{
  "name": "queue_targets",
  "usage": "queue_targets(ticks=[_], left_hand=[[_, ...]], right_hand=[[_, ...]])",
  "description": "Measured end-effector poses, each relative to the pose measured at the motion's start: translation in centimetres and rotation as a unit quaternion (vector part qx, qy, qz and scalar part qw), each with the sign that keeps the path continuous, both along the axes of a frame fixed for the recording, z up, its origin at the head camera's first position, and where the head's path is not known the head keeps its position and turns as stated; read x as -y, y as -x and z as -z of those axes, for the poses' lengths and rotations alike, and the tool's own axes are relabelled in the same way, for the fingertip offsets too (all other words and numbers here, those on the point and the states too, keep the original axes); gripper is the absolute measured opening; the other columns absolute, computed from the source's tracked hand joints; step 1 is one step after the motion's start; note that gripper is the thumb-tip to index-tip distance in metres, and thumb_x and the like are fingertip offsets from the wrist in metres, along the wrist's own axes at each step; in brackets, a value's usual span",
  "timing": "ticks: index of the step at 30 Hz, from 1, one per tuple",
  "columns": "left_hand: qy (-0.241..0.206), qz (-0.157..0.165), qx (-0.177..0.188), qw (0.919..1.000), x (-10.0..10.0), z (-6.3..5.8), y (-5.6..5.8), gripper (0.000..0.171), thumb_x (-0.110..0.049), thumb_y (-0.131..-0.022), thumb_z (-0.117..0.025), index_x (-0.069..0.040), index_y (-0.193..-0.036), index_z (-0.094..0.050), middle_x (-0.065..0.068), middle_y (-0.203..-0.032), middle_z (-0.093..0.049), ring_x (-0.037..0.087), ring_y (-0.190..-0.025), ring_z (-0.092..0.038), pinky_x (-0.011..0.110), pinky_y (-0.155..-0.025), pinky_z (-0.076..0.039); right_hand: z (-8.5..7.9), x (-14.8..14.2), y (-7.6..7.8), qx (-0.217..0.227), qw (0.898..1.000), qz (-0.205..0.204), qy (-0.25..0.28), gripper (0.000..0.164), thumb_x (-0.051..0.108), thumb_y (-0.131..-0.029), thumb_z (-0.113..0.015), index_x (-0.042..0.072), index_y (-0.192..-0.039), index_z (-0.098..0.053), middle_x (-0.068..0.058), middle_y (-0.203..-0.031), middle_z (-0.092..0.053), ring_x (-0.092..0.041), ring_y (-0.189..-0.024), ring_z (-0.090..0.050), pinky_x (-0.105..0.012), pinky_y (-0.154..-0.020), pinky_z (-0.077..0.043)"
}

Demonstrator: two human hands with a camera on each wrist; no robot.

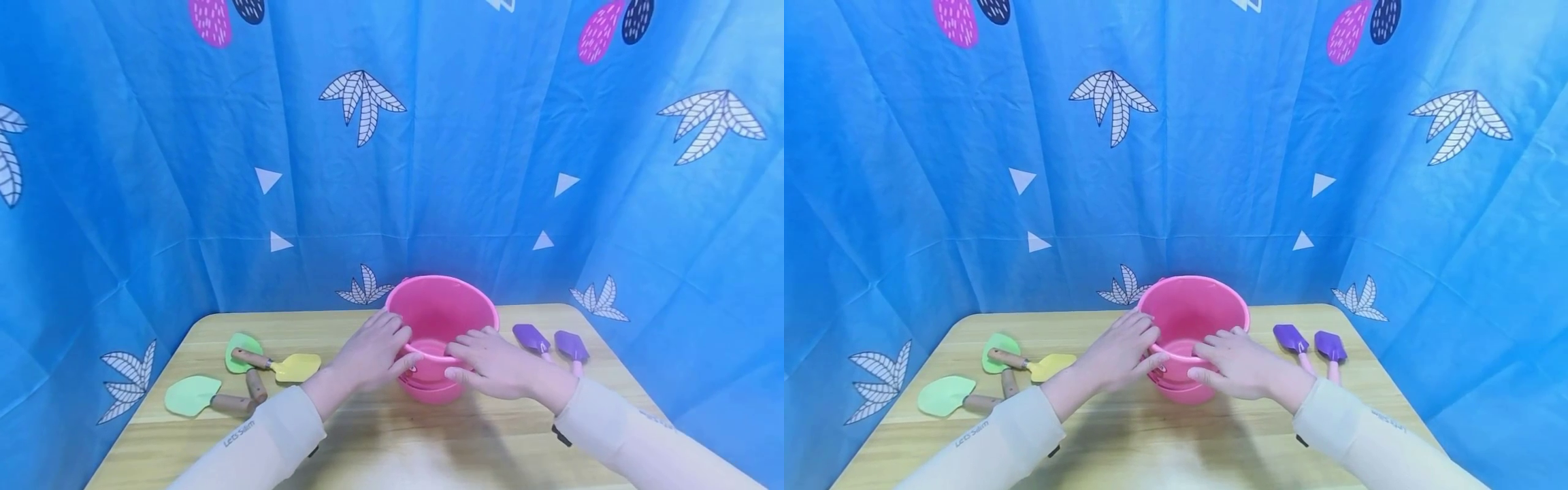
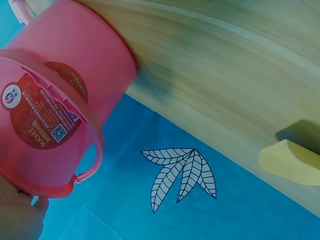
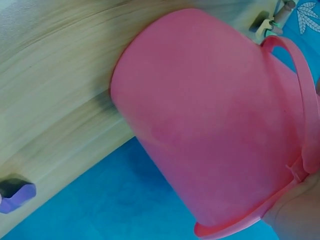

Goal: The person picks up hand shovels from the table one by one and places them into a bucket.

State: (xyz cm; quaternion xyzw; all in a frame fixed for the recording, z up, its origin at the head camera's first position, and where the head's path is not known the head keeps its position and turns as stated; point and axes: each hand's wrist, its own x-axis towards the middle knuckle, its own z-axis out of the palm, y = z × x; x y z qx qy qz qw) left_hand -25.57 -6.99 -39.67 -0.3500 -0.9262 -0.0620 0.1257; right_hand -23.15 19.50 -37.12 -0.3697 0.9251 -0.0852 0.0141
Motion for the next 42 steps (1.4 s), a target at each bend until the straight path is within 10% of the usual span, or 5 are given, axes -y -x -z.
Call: queue_targets(ticks=[8,42], left_hand=[[-0.001,0.001,0.006,1.0,-0.31,-0.14,0.02,0.038,-0.058,-0.096,-0.057,-0.022,-0.107,-0.057,-0.005,-0.105,-0.055,0.015,-0.112,-0.048,0.042,-0.113,-0.033],[0.001,0.002,-0.009,1.0,0.57,0.34,-0.47,0.041,-0.06,-0.096,-0.053,-0.02,-0.102,-0.057,-0.007,-0.094,-0.054,0.015,-0.104,-0.05,0.041,-0.104,-0.039]], right_hand=[[0.24,-0.15,0.53,-0.033,0.999,-0.029,0.008,0.035,0.056,-0.105,-0.033,0.033,-0.095,-0.057,0.02,-0.08,-0.047,-0.006,-0.085,-0.047,-0.041,-0.086,-0.038],[0.53,0.74,0.57,-0.019,0.999,-0.025,0.01,0.036,0.051,-0.105,-0.04,0.026,-0.112,-0.066,0.013,-0.105,-0.062,-0.013,-0.106,-0.056,-0.054,-0.106,-0.036]])
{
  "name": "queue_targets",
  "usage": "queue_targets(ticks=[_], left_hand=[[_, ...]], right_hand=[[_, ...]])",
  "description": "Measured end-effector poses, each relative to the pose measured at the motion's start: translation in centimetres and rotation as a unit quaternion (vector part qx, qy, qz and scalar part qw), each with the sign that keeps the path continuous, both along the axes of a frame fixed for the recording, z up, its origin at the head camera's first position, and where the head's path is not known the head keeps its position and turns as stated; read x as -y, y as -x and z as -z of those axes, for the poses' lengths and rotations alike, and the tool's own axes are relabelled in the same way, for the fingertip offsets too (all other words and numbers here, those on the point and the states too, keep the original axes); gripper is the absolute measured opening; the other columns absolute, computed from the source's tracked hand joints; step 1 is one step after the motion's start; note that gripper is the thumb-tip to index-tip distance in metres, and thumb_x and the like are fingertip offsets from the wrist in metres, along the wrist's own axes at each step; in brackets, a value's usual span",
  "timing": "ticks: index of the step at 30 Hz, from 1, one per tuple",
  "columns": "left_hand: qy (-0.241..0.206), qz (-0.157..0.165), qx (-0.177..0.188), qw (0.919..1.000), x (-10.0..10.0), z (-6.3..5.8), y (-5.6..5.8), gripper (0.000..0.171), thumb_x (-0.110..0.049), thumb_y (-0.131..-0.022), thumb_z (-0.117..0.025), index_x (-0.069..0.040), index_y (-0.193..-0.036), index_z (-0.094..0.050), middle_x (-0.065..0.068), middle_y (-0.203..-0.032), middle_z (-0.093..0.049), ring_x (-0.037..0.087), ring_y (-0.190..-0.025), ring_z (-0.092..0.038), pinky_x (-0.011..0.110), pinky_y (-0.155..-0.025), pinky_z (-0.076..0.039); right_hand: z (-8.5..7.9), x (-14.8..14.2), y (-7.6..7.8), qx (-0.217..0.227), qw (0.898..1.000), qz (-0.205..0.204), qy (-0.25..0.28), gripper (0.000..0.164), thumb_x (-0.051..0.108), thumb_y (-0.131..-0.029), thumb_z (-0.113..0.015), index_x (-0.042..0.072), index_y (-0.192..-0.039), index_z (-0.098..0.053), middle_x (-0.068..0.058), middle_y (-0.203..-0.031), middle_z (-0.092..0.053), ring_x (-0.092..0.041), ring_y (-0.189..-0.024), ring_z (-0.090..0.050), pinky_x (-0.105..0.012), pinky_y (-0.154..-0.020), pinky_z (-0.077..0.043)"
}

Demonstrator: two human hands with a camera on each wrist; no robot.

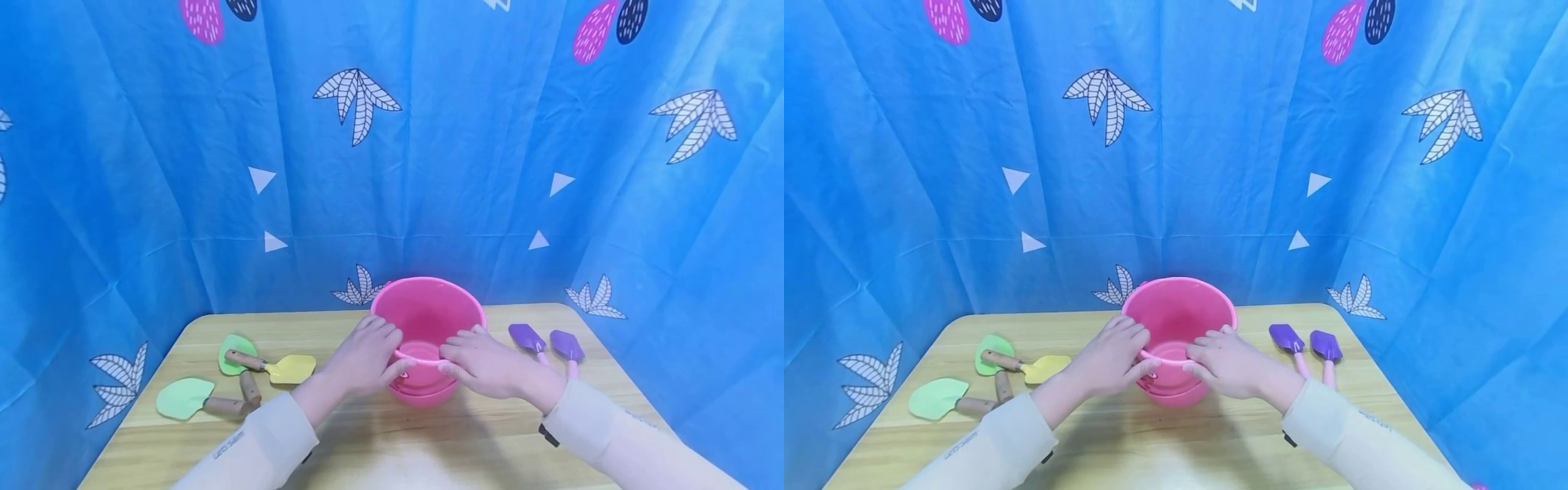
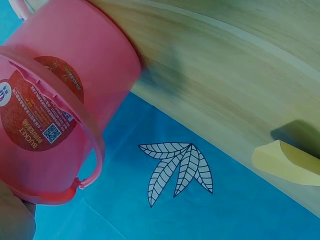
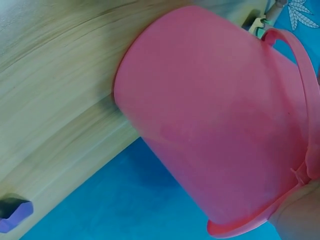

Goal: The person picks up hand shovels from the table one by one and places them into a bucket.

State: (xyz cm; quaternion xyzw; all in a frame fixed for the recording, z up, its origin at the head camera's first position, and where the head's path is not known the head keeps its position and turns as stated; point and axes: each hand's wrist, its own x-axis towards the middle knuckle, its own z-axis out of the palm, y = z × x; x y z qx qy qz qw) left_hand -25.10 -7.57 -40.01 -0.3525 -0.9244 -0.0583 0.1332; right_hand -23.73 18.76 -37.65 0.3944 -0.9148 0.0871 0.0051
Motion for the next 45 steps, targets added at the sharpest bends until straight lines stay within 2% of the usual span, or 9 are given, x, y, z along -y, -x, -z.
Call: queue_targets(ticks=[5,10,13,23,26,29,33,39,45], left_hand=[[-0.003,-0.007,-0.001,1.0,0.1,0.0,-0.4,0.04,-0.06,-0.095,-0.054,-0.021,-0.102,-0.057,-0.008,-0.094,-0.054,0.014,-0.104,-0.05,0.042,-0.105,-0.038],[-0.013,-0.009,-0.006,0.9999,0.3,0.0,-0.8,0.036,-0.058,-0.094,-0.057,-0.022,-0.101,-0.056,-0.008,-0.093,-0.054,0.014,-0.103,-0.051,0.044,-0.106,-0.037],[-0.012,-0.01,-0.012,0.9998,0.5,0.1,-1.1,0.036,-0.058,-0.095,-0.055,-0.023,-0.1,-0.056,-0.008,-0.092,-0.054,0.014,-0.103,-0.051,0.043,-0.107,-0.036],[-0.015,-0.002,-0.041,0.999,1.3,0.4,-2.0,0.04,-0.061,-0.098,-0.044,-0.023,-0.095,-0.056,-0.009,-0.087,-0.052,0.013,-0.096,-0.05,0.04,-0.104,-0.037],[-0.013,-0.002,-0.052,0.9986,1.5,0.5,-2.1,0.041,-0.061,-0.099,-0.042,-0.023,-0.095,-0.056,-0.009,-0.087,-0.051,0.014,-0.096,-0.05,0.04,-0.104,-0.036],[-0.014,-0.002,-0.059,0.9982,1.6,0.7,-2.4,0.042,-0.061,-0.099,-0.041,-0.023,-0.094,-0.056,-0.01,-0.086,-0.05,0.013,-0.094,-0.049,0.039,-0.103,-0.037],[-0.017,-0.004,-0.063,0.9979,1.8,0.8,-2.6,0.043,-0.063,-0.099,-0.04,-0.023,-0.092,-0.056,-0.01,-0.085,-0.05,0.013,-0.092,-0.048,0.039,-0.1,-0.038],[-0.023,-0.004,-0.068,0.9974,1.7,0.7,-2.7,0.038,-0.06,-0.097,-0.047,-0.023,-0.092,-0.056,-0.009,-0.085,-0.051,0.013,-0.091,-0.048,0.038,-0.099,-0.038],[-0.028,-0.005,-0.072,0.997,1.6,0.7,-2.8,0.036,-0.058,-0.095,-0.052,-0.023,-0.09,-0.056,-0.009,-0.082,-0.05,0.012,-0.088,-0.047,0.038,-0.098,-0.039]], right_hand=[[-0.1,0.2,-0.1,0.0,1.0,-0.007,0.0,0.029,0.045,-0.105,-0.045,0.026,-0.112,-0.065,0.012,-0.106,-0.063,-0.014,-0.107,-0.056,-0.055,-0.106,-0.036],[-0.4,0.3,-0.2,0.004,1.0,-0.009,0.0,0.031,0.046,-0.105,-0.044,0.025,-0.115,-0.066,0.009,-0.114,-0.065,-0.017,-0.114,-0.056,-0.06,-0.111,-0.031],[-0.3,0.5,-0.2,0.008,1.0,-0.013,0.0,0.032,0.047,-0.105,-0.044,0.026,-0.114,-0.065,0.01,-0.113,-0.065,-0.016,-0.114,-0.056,-0.058,-0.111,-0.032],[0.2,1.0,-0.4,-0.009,0.999,-0.034,0.003,0.035,0.052,-0.105,-0.038,0.028,-0.105,-0.063,0.012,-0.105,-0.063,-0.012,-0.106,-0.056,-0.059,-0.109,-0.034],[0.2,1.2,-0.3,-0.015,0.999,-0.041,0.004,0.029,0.048,-0.105,-0.042,0.027,-0.102,-0.062,0.012,-0.103,-0.063,-0.012,-0.104,-0.055,-0.059,-0.108,-0.034],[0.1,1.3,-0.4,-0.006,0.999,-0.041,0.003,0.02,0.044,-0.105,-0.046,0.03,-0.096,-0.057,0.016,-0.095,-0.058,-0.009,-0.098,-0.053,-0.058,-0.108,-0.034],[0.1,1.4,-0.5,0.005,0.999,-0.042,0.006,0.02,0.045,-0.104,-0.047,0.031,-0.091,-0.054,0.018,-0.086,-0.05,-0.007,-0.091,-0.049,-0.055,-0.106,-0.035],[0.1,1.3,-0.5,-0.006,0.999,-0.047,0.011,0.022,0.046,-0.104,-0.047,0.029,-0.092,-0.055,0.018,-0.085,-0.05,-0.007,-0.089,-0.048,-0.052,-0.102,-0.037],[0.1,1.4,-0.5,-0.001,0.999,-0.046,0.011,0.028,0.051,-0.104,-0.043,0.029,-0.097,-0.058,0.017,-0.089,-0.053,-0.007,-0.092,-0.049,-0.055,-0.105,-0.036]])
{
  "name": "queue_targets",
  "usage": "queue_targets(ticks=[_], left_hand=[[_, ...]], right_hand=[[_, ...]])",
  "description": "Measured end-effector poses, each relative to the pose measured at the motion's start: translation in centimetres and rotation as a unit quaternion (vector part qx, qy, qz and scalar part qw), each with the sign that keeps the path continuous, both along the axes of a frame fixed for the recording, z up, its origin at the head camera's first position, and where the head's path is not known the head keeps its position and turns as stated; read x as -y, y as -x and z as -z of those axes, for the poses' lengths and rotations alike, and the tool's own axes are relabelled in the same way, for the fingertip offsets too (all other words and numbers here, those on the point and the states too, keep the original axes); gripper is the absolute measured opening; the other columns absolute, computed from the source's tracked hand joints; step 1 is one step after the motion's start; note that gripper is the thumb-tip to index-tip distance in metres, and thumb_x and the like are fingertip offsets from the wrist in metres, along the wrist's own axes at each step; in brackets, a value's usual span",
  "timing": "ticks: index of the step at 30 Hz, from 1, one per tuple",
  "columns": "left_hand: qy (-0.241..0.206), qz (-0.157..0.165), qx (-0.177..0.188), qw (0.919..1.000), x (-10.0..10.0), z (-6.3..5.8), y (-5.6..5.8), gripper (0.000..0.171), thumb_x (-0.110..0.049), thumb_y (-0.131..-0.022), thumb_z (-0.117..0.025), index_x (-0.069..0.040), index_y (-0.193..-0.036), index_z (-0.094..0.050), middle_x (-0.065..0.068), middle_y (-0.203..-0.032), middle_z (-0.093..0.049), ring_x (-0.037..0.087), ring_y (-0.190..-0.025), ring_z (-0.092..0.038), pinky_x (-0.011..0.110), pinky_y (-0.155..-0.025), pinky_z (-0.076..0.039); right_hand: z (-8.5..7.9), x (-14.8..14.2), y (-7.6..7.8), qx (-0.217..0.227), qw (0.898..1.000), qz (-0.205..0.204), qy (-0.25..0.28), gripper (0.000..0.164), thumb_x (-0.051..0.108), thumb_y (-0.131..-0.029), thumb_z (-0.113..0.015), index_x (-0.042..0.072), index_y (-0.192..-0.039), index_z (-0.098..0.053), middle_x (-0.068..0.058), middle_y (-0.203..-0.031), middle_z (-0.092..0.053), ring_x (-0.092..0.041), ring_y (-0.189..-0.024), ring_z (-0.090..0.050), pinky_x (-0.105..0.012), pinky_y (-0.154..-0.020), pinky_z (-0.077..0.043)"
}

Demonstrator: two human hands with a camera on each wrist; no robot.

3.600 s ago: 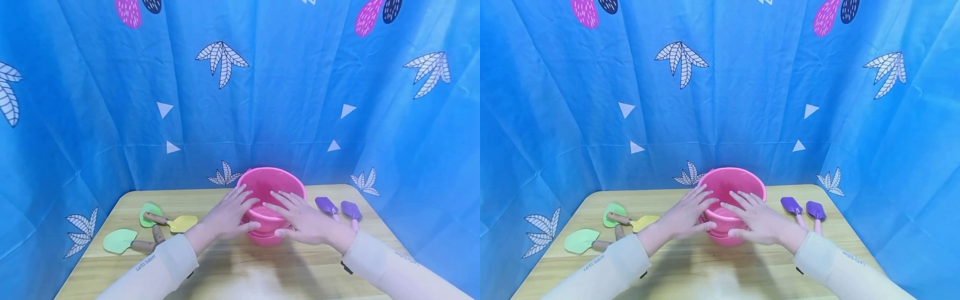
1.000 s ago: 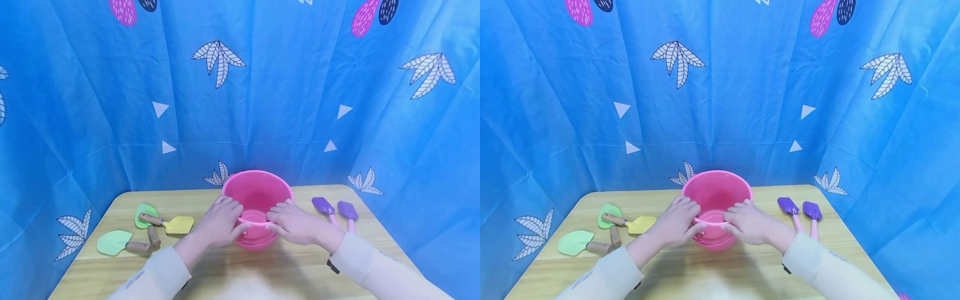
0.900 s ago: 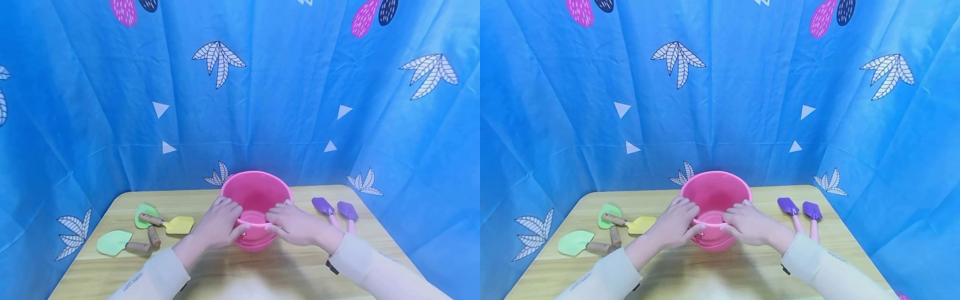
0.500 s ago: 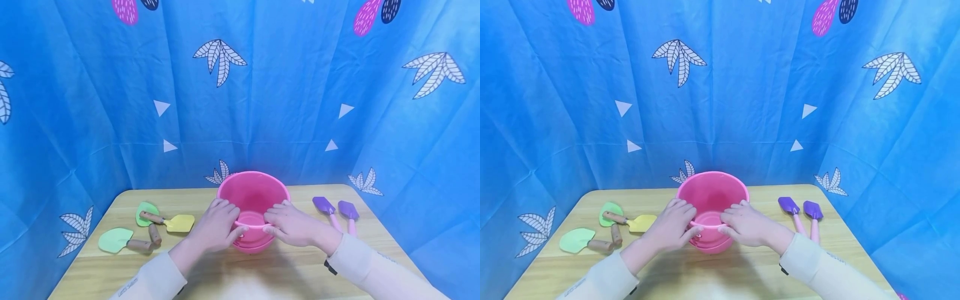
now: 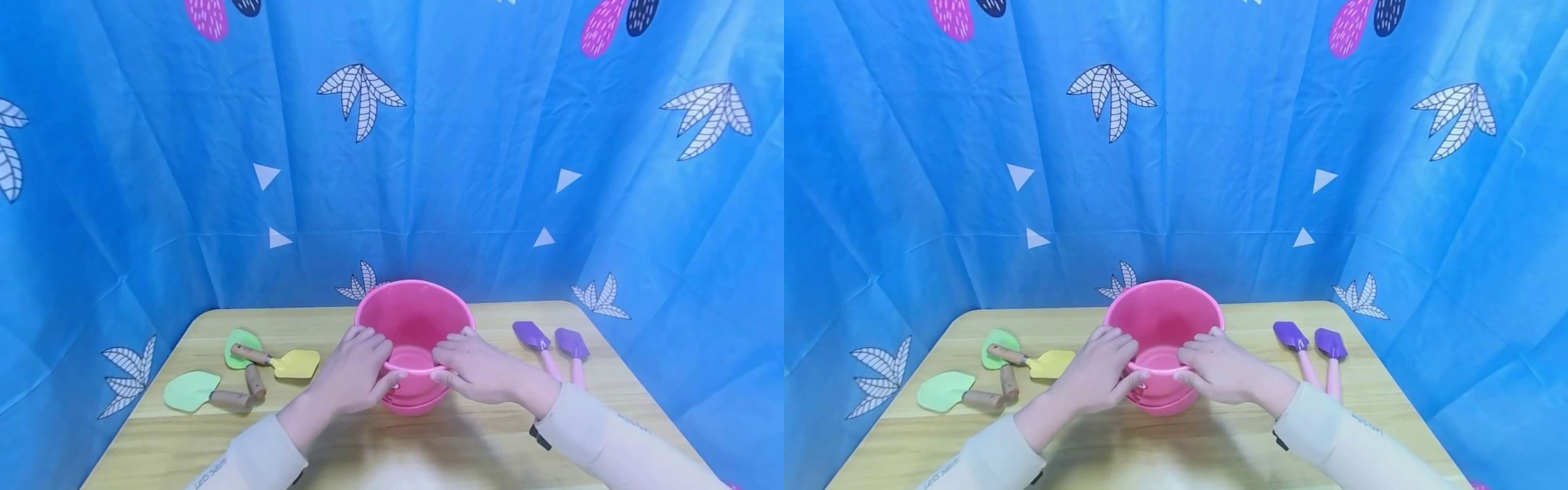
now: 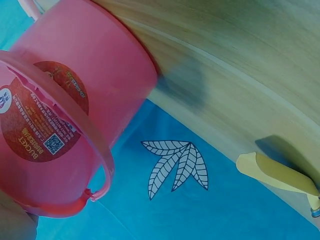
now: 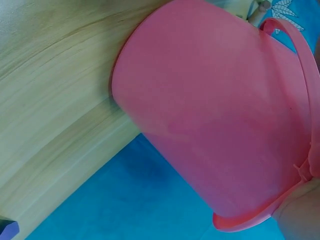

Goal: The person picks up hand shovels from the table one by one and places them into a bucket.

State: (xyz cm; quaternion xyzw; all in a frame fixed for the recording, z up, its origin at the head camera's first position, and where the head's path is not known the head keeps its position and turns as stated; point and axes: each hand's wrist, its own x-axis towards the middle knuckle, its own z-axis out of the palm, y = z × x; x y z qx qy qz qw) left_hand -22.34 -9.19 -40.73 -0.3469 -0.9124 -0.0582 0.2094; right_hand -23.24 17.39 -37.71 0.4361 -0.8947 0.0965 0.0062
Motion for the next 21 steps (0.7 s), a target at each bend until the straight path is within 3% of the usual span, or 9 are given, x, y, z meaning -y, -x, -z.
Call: queue_targets(ticks=[13,21], left_hand=[[-0.008,0.002,-0.008,0.9999,0.3,0.0,-0.7,0.038,-0.057,-0.097,-0.049,-0.021,-0.087,-0.054,-0.008,-0.08,-0.049,0.013,-0.085,-0.046,0.038,-0.097,-0.038],[-0.014,-0.008,0.004,0.9999,0.2,0.0,-1.1,0.037,-0.058,-0.096,-0.05,-0.023,-0.087,-0.053,-0.01,-0.079,-0.048,0.011,-0.085,-0.046,0.037,-0.097,-0.039]], right_hand=[[0.0,0.3,-0.3,-0.002,1.0,-0.013,0.01,0.024,0.048,-0.104,-0.045,0.03,-0.095,-0.057,0.018,-0.087,-0.052,-0.006,-0.09,-0.048,-0.049,-0.1,-0.038],[0.0,0.3,-0.4,0.004,1.0,-0.011,0.004,0.025,0.049,-0.104,-0.045,0.029,-0.096,-0.058,0.018,-0.09,-0.054,-0.006,-0.092,-0.049,-0.052,-0.103,-0.037]])
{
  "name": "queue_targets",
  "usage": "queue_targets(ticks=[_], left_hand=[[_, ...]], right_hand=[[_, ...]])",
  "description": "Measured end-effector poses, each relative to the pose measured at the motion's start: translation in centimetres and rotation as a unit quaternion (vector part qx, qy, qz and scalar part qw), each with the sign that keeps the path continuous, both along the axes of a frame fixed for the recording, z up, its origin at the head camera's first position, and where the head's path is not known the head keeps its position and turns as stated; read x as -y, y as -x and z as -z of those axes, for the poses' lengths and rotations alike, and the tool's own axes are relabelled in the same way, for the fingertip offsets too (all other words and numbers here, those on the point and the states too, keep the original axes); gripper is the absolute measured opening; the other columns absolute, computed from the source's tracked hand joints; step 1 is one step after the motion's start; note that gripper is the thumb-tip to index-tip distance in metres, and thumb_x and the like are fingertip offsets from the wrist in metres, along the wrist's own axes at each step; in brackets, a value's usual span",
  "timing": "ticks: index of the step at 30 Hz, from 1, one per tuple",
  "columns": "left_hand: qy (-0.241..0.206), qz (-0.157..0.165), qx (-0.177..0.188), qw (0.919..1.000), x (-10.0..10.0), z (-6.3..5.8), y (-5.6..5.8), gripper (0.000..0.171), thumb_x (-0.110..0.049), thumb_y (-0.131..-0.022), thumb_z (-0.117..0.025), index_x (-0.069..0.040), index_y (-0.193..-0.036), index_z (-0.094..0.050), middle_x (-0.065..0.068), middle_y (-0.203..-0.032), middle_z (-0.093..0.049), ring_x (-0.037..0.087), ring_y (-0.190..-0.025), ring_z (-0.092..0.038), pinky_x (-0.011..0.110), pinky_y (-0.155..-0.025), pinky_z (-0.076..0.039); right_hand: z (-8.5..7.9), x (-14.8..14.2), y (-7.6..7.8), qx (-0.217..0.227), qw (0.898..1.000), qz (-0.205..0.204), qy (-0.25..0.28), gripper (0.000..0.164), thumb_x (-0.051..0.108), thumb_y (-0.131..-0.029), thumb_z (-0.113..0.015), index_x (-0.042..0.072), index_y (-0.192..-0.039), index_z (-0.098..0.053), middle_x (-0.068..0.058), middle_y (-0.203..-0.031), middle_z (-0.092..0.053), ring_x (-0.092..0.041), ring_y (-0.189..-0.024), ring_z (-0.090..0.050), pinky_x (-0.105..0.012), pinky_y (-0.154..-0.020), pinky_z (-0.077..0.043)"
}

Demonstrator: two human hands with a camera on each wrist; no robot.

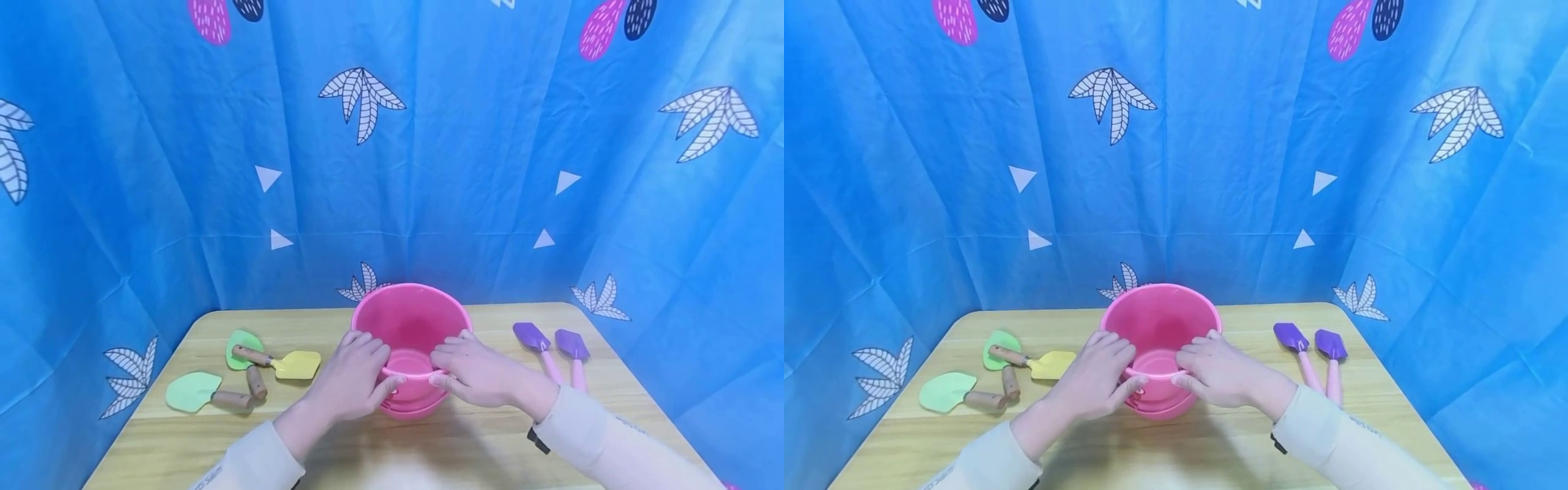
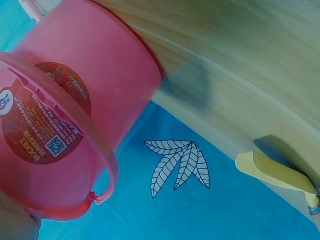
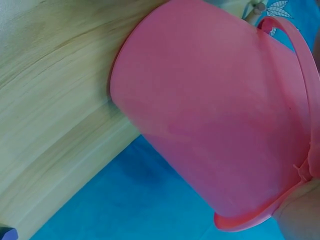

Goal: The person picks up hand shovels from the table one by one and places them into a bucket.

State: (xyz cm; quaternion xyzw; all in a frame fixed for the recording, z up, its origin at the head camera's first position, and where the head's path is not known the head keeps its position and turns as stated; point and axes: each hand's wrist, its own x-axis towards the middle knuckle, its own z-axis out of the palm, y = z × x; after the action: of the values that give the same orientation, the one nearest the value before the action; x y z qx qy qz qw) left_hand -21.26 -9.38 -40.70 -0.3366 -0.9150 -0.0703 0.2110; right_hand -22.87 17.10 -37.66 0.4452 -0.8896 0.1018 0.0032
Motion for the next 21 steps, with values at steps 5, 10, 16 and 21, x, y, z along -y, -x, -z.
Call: queue_targets(ticks=[5,10,16,21], left_hand=[[-0.002,0.003,0.001,1.0,0.1,-0.1,-0.4,0.037,-0.057,-0.096,-0.051,-0.022,-0.085,-0.052,-0.01,-0.078,-0.045,0.012,-0.083,-0.044,0.037,-0.096,-0.038],[-0.011,0.009,-0.012,0.9998,0.3,-0.1,-0.9,0.037,-0.056,-0.096,-0.052,-0.021,-0.083,-0.051,-0.01,-0.076,-0.044,0.012,-0.081,-0.043,0.036,-0.094,-0.038],[-0.011,0.007,-0.013,0.9998,0.5,0.0,-1.2,0.035,-0.055,-0.096,-0.053,-0.022,-0.085,-0.052,-0.01,-0.078,-0.046,0.012,-0.082,-0.043,0.037,-0.094,-0.038],[-0.008,0.004,-0.012,0.9999,0.6,0.1,-1.6,0.035,-0.056,-0.095,-0.053,-0.022,-0.086,-0.053,-0.01,-0.078,-0.046,0.012,-0.083,-0.044,0.037,-0.093,-0.039]], right_hand=[[-0.1,0.1,-0.3,0.001,1.0,-0.006,0.0,0.022,0.047,-0.104,-0.047,0.03,-0.094,-0.057,0.018,-0.089,-0.053,-0.006,-0.091,-0.048,-0.051,-0.102,-0.037],[-0.2,0.3,-0.7,-0.013,1.0,-0.017,0.003,0.018,0.042,-0.104,-0.05,0.029,-0.093,-0.057,0.017,-0.088,-0.052,-0.006,-0.09,-0.048,-0.045,-0.097,-0.039],[-0.1,0.5,-1.0,-0.003,1.0,-0.01,-0.002,0.025,0.048,-0.104,-0.044,0.029,-0.096,-0.058,0.017,-0.094,-0.056,-0.007,-0.095,-0.05,-0.052,-0.104,-0.038],[0.1,0.4,-1.2,-0.003,1.0,-0.014,-0.002,0.035,0.055,-0.104,-0.036,0.029,-0.097,-0.058,0.017,-0.093,-0.056,-0.007,-0.094,-0.05,-0.054,-0.105,-0.037]])
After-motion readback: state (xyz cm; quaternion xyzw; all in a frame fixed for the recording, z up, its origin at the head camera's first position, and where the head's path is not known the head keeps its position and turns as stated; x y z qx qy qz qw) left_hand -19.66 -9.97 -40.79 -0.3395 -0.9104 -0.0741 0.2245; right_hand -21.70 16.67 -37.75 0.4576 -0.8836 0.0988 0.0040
